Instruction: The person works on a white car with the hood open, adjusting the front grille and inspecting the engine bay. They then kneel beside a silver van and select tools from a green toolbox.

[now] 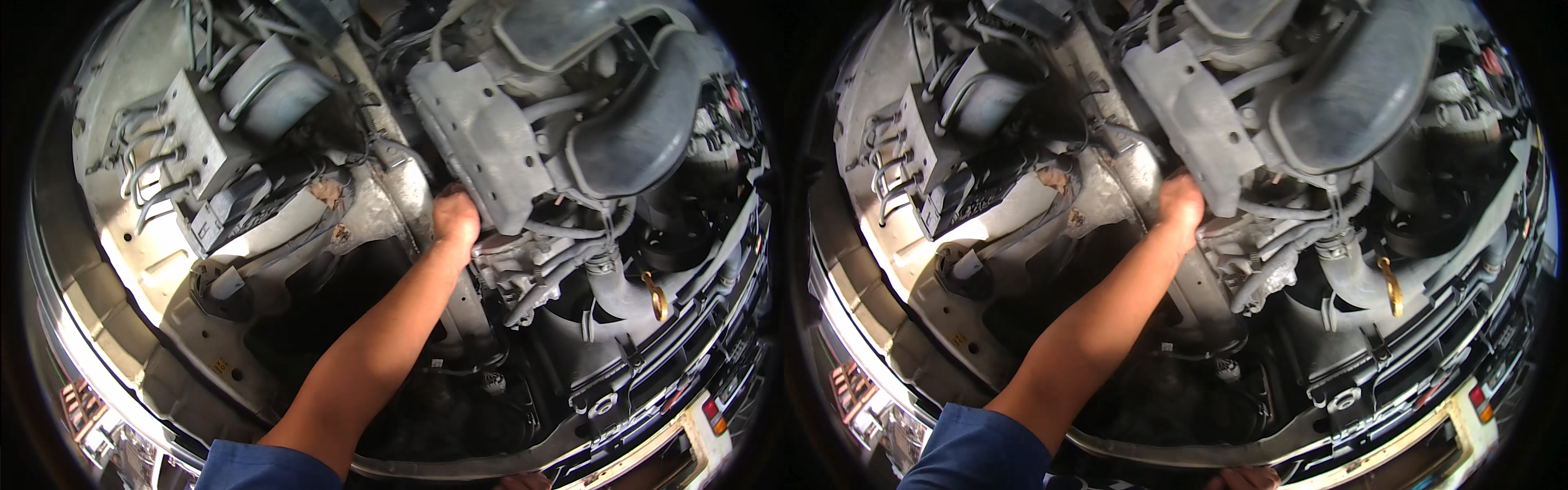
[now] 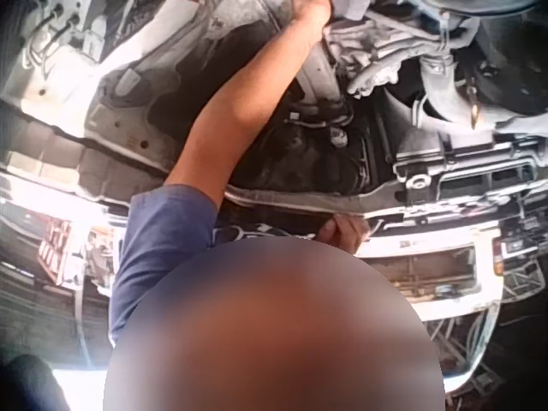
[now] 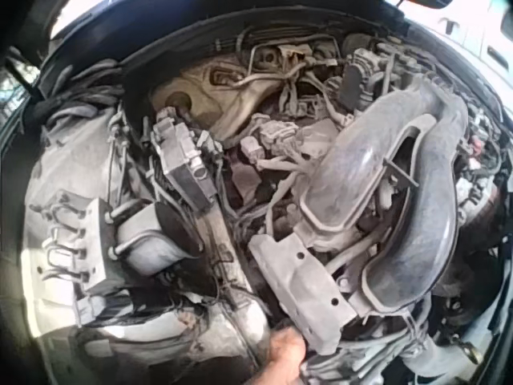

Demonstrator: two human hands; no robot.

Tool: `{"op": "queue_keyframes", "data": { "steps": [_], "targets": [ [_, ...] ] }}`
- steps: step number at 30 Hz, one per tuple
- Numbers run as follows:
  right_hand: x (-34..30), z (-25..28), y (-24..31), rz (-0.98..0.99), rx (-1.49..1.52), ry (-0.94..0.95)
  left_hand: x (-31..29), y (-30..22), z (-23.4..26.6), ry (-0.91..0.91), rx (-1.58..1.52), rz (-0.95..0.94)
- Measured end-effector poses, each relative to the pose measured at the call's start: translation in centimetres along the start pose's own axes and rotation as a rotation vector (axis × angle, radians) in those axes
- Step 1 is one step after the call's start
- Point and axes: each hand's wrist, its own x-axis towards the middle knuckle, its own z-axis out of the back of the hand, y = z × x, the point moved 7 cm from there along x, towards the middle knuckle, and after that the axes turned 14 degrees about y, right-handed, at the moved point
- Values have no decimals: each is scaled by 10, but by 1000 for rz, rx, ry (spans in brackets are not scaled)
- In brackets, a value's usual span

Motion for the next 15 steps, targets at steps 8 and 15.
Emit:
{"op": "queue_keyframes", "data": {
  "steps": [8, 15],
  "targets": [
    [-4, -7, -1, 30, -20, -53, 7, 12, -1, -30, 39, -24],
    [14, -4, 9, -51, -182, 190, 8, 6, 4, 66, 73, 24]
  ]
}}
